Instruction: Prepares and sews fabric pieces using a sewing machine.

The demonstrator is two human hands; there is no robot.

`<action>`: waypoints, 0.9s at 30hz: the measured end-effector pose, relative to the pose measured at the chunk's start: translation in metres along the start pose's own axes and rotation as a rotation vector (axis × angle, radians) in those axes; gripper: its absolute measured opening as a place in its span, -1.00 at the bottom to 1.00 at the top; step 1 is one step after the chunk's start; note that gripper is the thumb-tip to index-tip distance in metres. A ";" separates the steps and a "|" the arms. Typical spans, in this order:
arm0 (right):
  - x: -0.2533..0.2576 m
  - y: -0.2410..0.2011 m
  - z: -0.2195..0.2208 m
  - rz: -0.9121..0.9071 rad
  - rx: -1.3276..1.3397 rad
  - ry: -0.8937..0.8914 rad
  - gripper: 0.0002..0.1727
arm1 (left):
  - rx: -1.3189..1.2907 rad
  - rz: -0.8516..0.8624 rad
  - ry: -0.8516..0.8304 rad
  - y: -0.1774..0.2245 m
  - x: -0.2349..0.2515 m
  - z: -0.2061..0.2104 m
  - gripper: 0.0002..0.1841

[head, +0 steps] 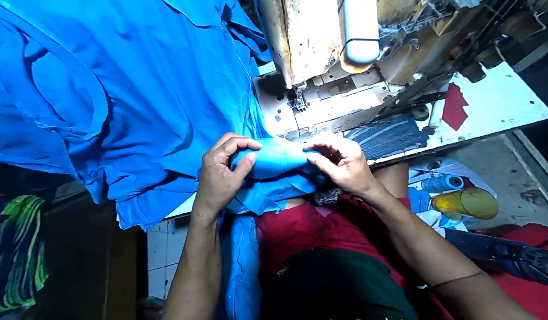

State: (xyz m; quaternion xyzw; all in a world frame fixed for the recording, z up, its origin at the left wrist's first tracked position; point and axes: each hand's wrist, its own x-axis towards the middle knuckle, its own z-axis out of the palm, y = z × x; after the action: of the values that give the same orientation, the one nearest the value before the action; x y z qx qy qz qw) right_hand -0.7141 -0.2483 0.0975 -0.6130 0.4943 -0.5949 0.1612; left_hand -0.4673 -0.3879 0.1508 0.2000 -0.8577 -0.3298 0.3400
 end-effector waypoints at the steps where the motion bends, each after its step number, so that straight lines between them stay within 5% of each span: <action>1: 0.000 0.000 0.002 -0.023 -0.013 0.014 -0.75 | 0.011 0.006 0.016 0.002 -0.001 0.001 -0.77; 17: -0.017 0.000 0.011 0.062 -0.062 0.257 -0.86 | 0.236 0.111 0.273 0.017 -0.005 0.027 -0.80; 24: -0.014 0.014 -0.001 0.191 -0.173 0.090 -0.89 | -0.154 -0.048 0.126 0.012 0.038 0.052 -0.82; 27: -0.006 0.020 -0.001 0.298 -0.094 0.023 -0.84 | 0.016 -0.018 0.095 -0.009 0.084 0.059 -0.85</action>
State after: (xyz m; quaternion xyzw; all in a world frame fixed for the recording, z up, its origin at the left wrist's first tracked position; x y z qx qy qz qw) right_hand -0.7222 -0.2523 0.0791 -0.5329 0.6091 -0.5474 0.2131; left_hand -0.5663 -0.4163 0.1493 0.2257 -0.8414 -0.3160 0.3758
